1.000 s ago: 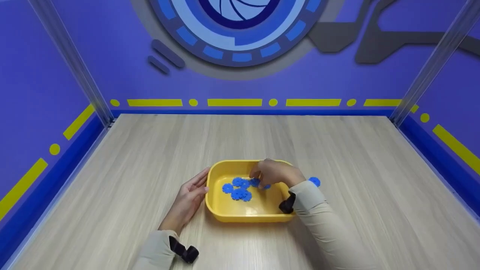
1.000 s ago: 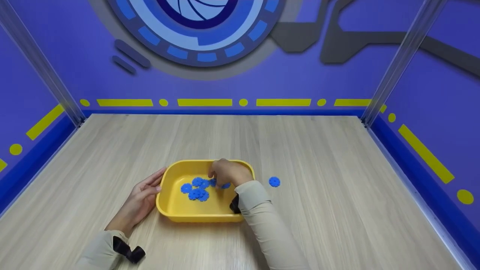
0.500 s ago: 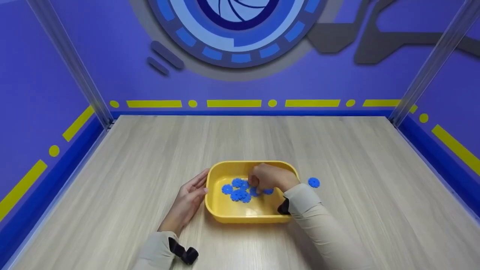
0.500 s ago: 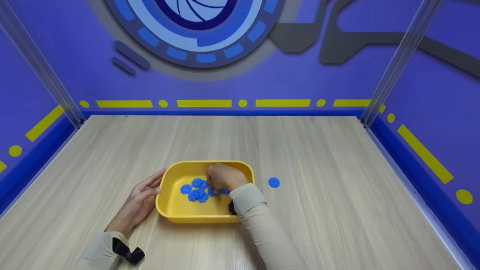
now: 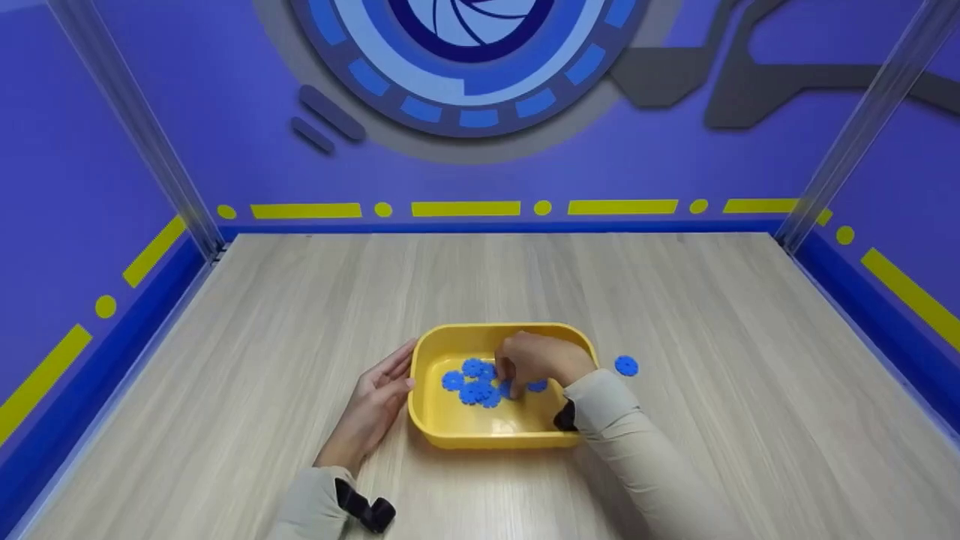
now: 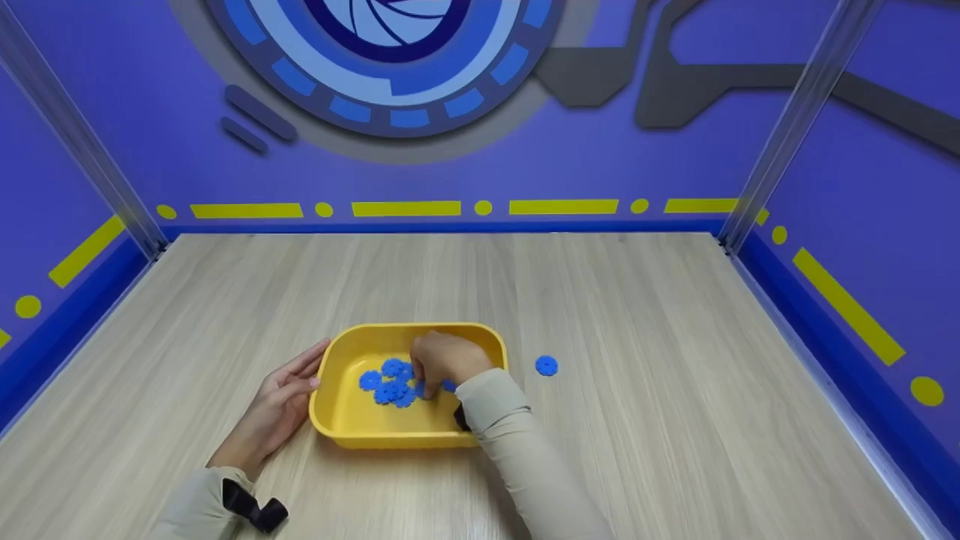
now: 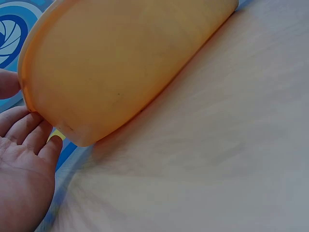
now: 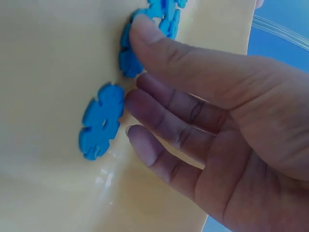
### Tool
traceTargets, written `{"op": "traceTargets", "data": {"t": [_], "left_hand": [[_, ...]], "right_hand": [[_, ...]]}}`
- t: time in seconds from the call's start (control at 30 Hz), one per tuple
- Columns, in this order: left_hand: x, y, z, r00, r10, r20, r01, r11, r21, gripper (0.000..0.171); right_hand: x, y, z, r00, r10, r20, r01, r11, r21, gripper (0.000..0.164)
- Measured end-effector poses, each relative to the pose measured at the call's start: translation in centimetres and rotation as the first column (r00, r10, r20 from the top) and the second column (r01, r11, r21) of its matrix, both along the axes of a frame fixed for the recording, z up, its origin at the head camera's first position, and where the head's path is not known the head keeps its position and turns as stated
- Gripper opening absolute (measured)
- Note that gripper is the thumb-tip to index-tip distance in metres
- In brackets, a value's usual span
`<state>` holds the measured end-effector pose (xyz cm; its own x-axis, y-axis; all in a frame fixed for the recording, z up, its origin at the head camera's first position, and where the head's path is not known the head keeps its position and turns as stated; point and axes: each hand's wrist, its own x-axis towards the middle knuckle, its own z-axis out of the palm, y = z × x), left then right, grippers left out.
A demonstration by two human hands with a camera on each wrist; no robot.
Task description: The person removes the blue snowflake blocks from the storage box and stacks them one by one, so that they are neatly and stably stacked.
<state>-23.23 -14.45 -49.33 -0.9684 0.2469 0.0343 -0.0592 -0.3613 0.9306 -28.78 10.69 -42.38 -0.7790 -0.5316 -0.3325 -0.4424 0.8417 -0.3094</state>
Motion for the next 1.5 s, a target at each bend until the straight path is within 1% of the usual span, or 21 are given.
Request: {"op": "traceTargets", "data": {"t": [0.13, 0.33, 0.57, 0.67, 0.83, 1.07, 1.27, 1.43, 1.5], "left_hand": [[0.0, -0.1, -0.1, 1.000, 0.001, -0.005, -0.001, 1.000, -0.002, 0.065], [0.1, -0.1, -0.1, 1.000, -0.015, -0.019, 0.015, 1.000, 0.010, 0.065], [0.0, -0.1, -0.1, 1.000, -0.014, -0.026, 0.014, 1.000, 0.010, 0.066], [0.0, -0.1, -0.1, 1.000, -0.014, -0.024, 0.015, 1.000, 0.018, 0.066], [0.0, -0.1, -0.1, 1.000, -0.019, -0.018, 0.019, 0.999, 0.034, 0.065], [0.0, -0.1, 0.0, 1.000, -0.012, -0.004, 0.012, 0.999, 0.032, 0.065], [0.0, 0.0, 0.0, 1.000, -0.011, -0.008, 0.011, 1.000, 0.018, 0.065], [0.0, 0.0, 0.0, 1.000, -0.012, -0.013, 0.013, 1.000, 0.014, 0.066], [0.0, -0.1, 0.0, 1.000, -0.012, -0.017, 0.013, 1.000, 0.013, 0.066]], "right_hand": [[0.0, 0.0, 0.1, 1.000, 0.013, 0.008, -0.013, 1.000, -0.003, 0.017], [-0.1, 0.5, 0.3, 0.999, 0.041, 0.002, -0.041, 0.998, -0.046, 0.016], [-0.2, 1.2, 1.5, 0.995, 0.102, -0.005, -0.102, 0.991, -0.091, 0.013], [-0.2, 1.5, 2.1, 0.994, 0.112, -0.009, -0.112, 0.987, -0.115, 0.012], [0.1, 2.1, 3.3, 0.995, 0.103, -0.015, -0.104, 0.981, -0.166, 0.012], [0.2, 3.0, 4.4, 0.995, 0.072, -0.068, -0.085, 0.973, -0.214, 0.010], [0.3, 4.8, 5.3, 0.994, 0.048, -0.098, -0.076, 0.949, -0.306, 0.010], [0.5, 6.7, 5.6, 0.987, 0.000, -0.161, -0.057, 0.935, -0.351, 0.010], [0.6, 7.5, 5.6, 0.983, -0.020, -0.181, -0.051, 0.924, -0.378, 0.010]]}}
